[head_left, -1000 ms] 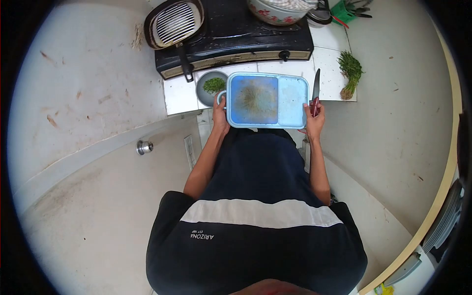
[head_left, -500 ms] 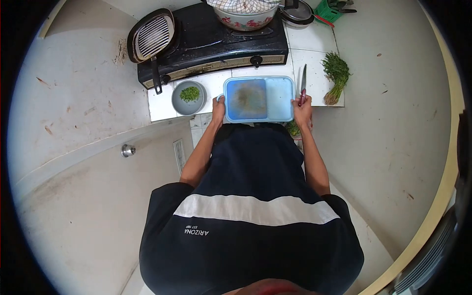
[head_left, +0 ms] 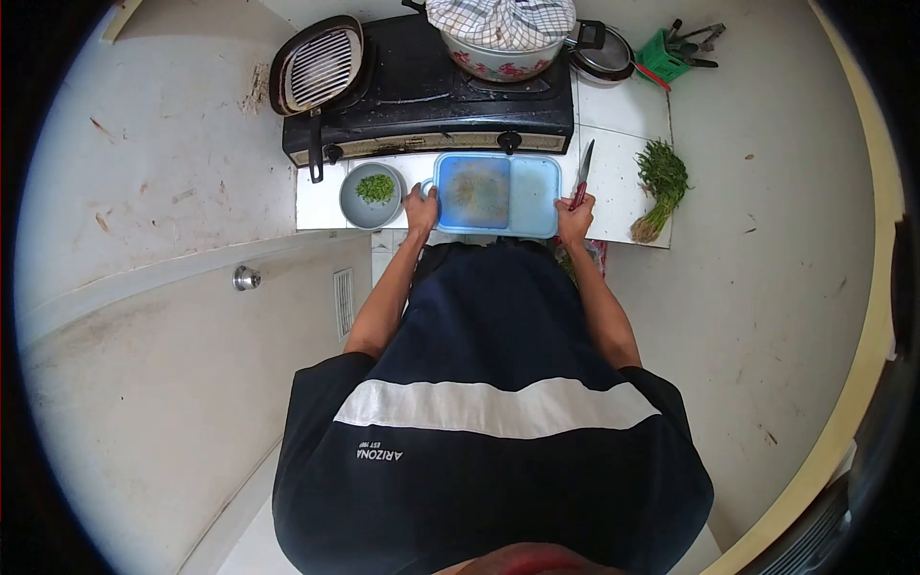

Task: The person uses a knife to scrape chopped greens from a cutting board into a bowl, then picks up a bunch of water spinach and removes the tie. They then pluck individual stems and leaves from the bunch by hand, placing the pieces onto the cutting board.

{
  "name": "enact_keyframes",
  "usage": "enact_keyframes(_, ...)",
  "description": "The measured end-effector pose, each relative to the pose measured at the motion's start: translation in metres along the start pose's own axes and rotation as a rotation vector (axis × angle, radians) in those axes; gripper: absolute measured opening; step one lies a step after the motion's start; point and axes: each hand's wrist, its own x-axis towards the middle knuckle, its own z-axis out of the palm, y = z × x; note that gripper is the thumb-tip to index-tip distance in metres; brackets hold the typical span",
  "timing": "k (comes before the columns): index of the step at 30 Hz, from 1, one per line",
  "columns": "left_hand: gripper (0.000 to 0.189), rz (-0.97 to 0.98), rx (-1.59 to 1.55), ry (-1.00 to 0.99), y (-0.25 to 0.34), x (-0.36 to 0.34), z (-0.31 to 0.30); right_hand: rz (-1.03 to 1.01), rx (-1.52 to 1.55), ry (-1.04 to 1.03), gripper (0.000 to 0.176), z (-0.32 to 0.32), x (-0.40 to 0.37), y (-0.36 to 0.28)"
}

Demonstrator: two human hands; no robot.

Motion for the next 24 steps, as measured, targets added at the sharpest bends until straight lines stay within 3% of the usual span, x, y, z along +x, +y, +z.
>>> enact_keyframes(7,0.078,0.07,0.171,-0.059,0.011,0.006,0.001,-0.011,-0.03,0.064,0.049,0.019,0.018,0.006)
enact_keyframes(11,0.079,0.062,0.027,-0.131,-0.003,0.015,-0.003,-0.065,-0.014,0.065,0.039,0.015,0.014,0.011)
enact_keyframes(13,0.07,0.094,0.053,-0.103,0.009,0.001,-0.008,-0.057,0.009,0.104,0.027,0.011,0.015,0.022)
enact_keyframes(16,0.05,0.345,0.105,0.118,0.021,-0.015,-0.005,-0.019,0.141,0.073,0.026,-0.009,-0.009,0.003)
enact_keyframes(17,0.05,0.333,0.103,0.122,0.031,-0.02,-0.01,-0.002,0.202,0.057,0.026,-0.018,-0.02,-0.006)
enact_keyframes(19,0.048,0.346,-0.087,-0.094,0.047,-0.029,-0.018,0.031,0.141,-0.016,0.029,-0.029,-0.031,-0.004)
enact_keyframes(20,0.051,0.263,-0.177,-0.229,0.05,-0.029,-0.017,0.0,0.179,-0.154,0.033,-0.031,-0.037,-0.007)
enact_keyframes(21,0.051,0.251,-0.183,-0.222,0.051,-0.033,-0.013,-0.029,0.217,-0.292,0.039,-0.033,-0.04,-0.012)
enact_keyframes(22,0.053,0.124,-0.437,-0.355,0.057,-0.038,-0.01,0.077,0.232,-0.467,0.046,-0.036,-0.042,-0.019)
enact_keyframes(23,0.054,-0.007,-0.69,-0.486,0.062,-0.043,-0.007,0.082,0.228,-0.477,0.046,-0.035,-0.042,-0.026)
enact_keyframes(24,0.056,-0.054,-0.731,-0.526,0.068,-0.049,-0.008,0.04,0.146,-0.631,0.043,-0.033,-0.041,-0.029)
